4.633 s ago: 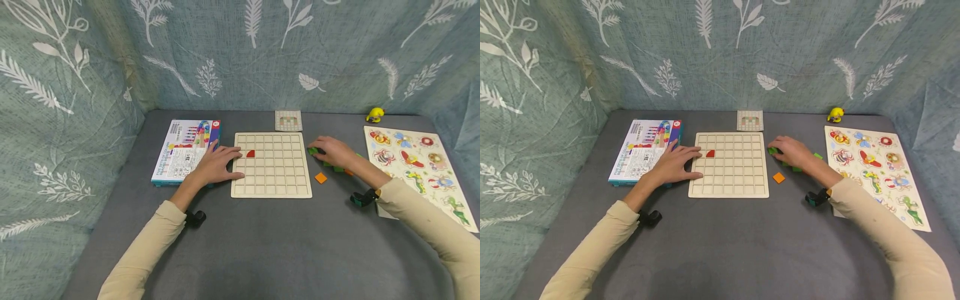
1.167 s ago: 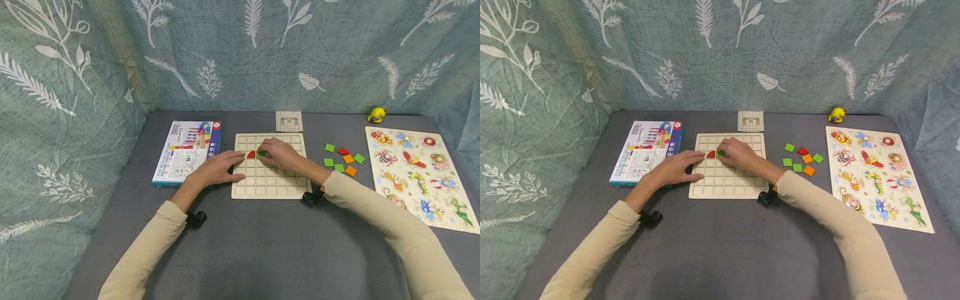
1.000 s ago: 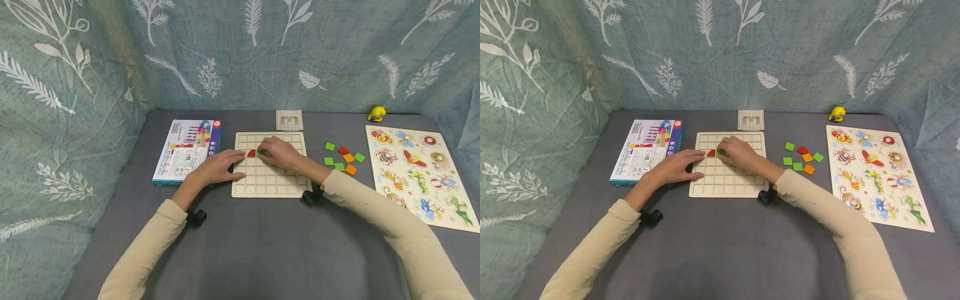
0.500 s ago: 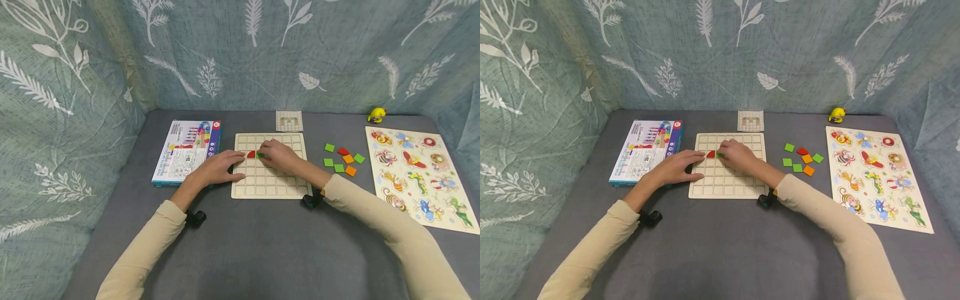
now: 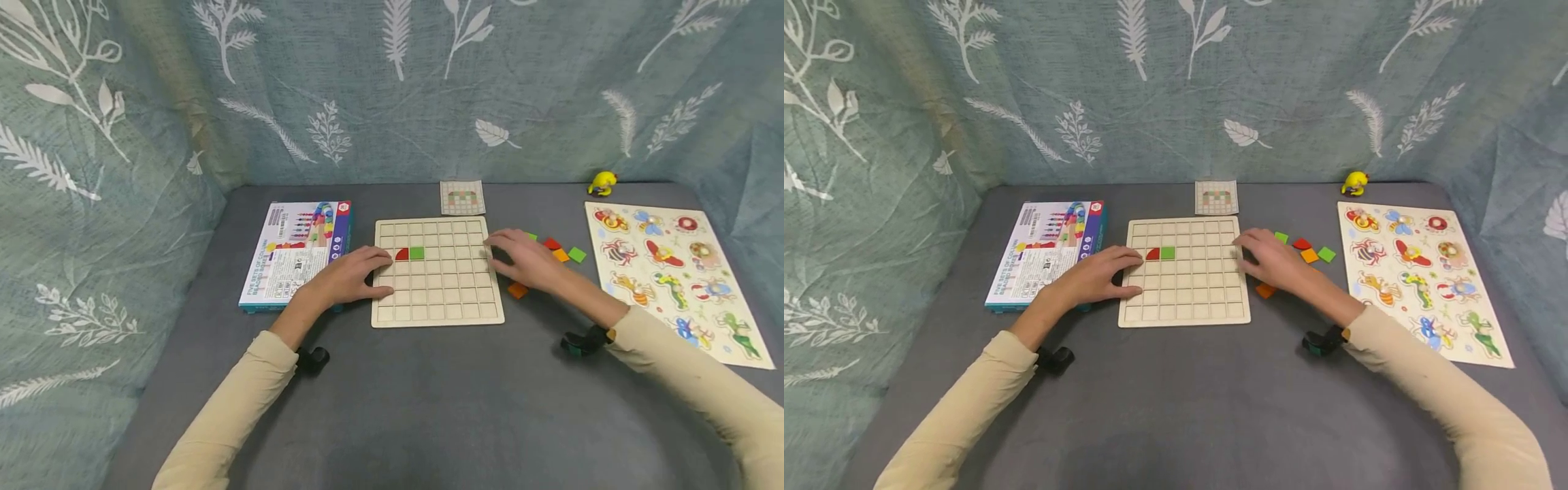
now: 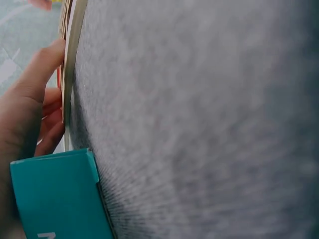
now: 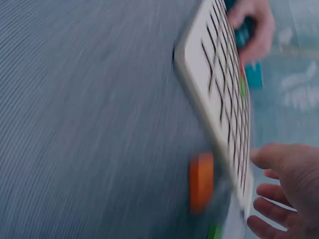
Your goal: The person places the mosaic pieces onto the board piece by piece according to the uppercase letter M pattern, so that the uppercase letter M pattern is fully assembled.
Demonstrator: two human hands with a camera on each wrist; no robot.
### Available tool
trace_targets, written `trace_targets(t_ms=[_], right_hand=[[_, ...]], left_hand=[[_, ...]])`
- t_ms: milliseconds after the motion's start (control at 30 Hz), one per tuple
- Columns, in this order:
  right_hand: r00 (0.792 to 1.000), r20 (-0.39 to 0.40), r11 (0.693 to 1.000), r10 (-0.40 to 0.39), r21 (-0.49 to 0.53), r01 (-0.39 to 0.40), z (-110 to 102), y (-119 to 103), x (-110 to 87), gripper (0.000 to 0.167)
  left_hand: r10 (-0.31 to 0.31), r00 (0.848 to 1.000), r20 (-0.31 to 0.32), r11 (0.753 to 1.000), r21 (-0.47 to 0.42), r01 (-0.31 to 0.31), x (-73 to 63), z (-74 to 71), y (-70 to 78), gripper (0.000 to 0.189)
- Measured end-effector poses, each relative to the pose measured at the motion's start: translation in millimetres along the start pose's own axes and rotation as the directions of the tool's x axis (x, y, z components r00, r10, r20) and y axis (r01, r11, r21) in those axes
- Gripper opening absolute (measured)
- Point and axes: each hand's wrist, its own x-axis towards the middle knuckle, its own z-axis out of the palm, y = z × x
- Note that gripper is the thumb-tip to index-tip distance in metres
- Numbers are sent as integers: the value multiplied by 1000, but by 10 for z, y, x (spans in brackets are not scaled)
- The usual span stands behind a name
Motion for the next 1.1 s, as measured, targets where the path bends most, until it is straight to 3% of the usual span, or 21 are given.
trace_targets(t_ms=[100, 267, 467, 700, 867, 1000, 1100], right_hand=[[991, 23, 991, 132, 29, -133, -131, 221, -166, 41], [974, 44, 974, 223, 37, -225, -291, 471, -327, 45], [978, 27, 976, 208, 56, -209, -277, 544, -463, 45], [988, -10, 987, 152, 47, -151, -178, 316, -564, 46], [979, -8, 979, 204, 26, -204, -177, 265, -663, 48], [956, -30, 956, 293, 28, -292, -239, 381, -740, 42], [957, -32, 957, 290, -1, -290, -274, 499, -784, 34]], left_hand=[[11, 1000, -11, 1000, -3, -11, 7, 23, -10, 59], [-2, 1000, -5, 1000, -13, 2, 9, 26, -36, 58], [-19, 1000, -11, 999, -32, 18, 17, 35, -29, 56], [8, 999, -46, 999, -36, -9, 25, 38, -24, 54], [1, 999, -51, 999, -35, -3, -10, 80, -40, 54], [4, 999, -49, 999, -33, -5, -2, 91, -50, 53], [22, 998, -54, 999, -31, -24, 33, 76, -52, 53]])
